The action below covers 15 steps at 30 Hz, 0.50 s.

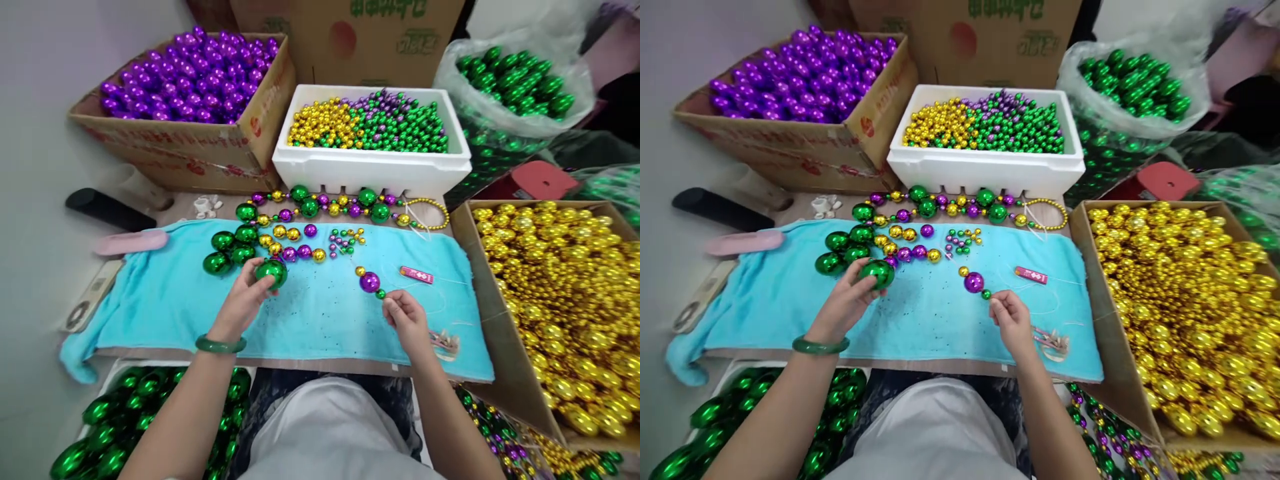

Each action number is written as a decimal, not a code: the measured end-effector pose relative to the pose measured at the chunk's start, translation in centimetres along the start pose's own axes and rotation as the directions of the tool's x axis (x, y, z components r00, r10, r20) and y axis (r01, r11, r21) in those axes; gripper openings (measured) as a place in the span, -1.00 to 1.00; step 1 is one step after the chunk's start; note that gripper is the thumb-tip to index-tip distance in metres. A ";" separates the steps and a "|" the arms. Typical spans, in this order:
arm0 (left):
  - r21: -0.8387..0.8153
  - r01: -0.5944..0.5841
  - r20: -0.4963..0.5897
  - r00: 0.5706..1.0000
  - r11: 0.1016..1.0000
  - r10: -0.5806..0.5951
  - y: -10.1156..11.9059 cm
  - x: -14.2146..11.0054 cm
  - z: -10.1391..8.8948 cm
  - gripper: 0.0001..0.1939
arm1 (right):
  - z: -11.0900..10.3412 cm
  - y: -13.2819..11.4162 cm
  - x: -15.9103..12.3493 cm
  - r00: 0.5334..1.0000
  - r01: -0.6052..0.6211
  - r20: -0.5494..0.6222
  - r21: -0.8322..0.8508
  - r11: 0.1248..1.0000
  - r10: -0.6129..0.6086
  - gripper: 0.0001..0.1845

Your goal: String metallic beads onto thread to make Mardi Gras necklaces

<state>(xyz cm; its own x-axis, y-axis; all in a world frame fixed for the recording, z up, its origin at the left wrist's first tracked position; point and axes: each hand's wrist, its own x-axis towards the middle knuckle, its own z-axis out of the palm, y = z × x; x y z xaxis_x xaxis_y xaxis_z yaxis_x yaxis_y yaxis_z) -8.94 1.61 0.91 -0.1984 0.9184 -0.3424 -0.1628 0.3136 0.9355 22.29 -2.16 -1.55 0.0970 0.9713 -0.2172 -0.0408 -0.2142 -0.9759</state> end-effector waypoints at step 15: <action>-0.393 0.017 0.281 0.954 0.919 0.103 1.8 1.0 7.2 -0.51 | -1.0 -1.5 -0.8 0.996 0.082 0.045 -0.076 0.994 -0.078 -0.67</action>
<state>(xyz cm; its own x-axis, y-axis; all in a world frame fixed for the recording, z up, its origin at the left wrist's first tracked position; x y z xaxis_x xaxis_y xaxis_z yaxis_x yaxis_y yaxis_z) -2.50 4.79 2.88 0.0659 0.9764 -0.2057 -0.5330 0.2087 0.8200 23.27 -2.74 0.11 0.0547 0.9888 -0.1390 0.0430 -0.1414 -0.9890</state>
